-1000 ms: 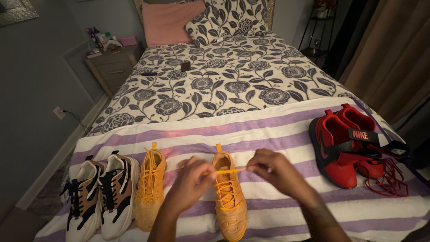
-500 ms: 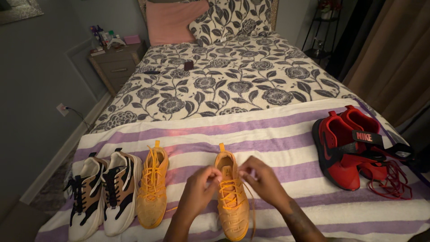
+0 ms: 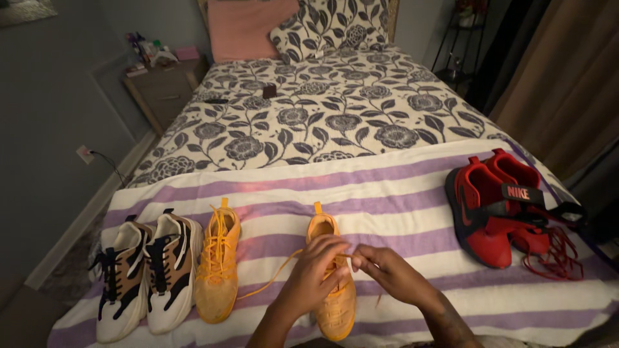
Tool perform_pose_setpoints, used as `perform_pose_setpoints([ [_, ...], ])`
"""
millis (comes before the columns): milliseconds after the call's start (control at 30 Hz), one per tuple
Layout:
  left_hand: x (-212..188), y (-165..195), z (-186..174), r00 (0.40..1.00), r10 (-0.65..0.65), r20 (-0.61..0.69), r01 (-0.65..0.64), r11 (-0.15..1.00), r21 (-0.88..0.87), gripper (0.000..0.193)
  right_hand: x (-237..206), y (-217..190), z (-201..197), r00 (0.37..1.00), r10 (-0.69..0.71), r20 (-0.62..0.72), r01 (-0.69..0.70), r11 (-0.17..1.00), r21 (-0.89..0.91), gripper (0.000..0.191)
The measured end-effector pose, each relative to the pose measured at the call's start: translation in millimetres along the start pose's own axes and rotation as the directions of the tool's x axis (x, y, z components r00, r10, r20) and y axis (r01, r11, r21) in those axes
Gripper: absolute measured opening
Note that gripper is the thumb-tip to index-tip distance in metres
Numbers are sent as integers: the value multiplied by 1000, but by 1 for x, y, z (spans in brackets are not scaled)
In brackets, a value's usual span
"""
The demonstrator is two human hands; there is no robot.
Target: The person laces a pair of yellow shoes and then a pair of red shoes on a bed. They thread the laces through the eyelets and tie them into knots.
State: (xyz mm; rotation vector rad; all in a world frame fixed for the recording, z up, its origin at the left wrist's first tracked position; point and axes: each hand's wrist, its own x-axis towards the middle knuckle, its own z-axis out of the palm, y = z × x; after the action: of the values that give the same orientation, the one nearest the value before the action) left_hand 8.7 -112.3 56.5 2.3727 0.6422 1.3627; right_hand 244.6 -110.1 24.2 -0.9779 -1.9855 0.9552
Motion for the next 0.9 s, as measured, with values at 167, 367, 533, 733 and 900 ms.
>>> perform_pose_setpoints([
  [167,-7,-40,4,914,-347,209,391,890,-233,24,5,-20,-14,995,48,-82,-51,998,-34,28],
  [367,-45,-85,-21,843,-517,151,525,727,-443,26,3,2,-24,973,164,-159,-160,986,37,22],
  [533,-41,-70,-22,826,-537,170,560,816,-142,30,17,2,-6,976,13,-217,-24,999,-47,13],
  [733,-23,-47,6,858,-480,184,514,799,-312,34,30,-32,18,990,-129,-52,105,938,-332,17],
  [900,-24,-52,10,817,-565,115,567,752,-335,29,30,-36,20,997,-24,-75,5,971,-241,19],
])
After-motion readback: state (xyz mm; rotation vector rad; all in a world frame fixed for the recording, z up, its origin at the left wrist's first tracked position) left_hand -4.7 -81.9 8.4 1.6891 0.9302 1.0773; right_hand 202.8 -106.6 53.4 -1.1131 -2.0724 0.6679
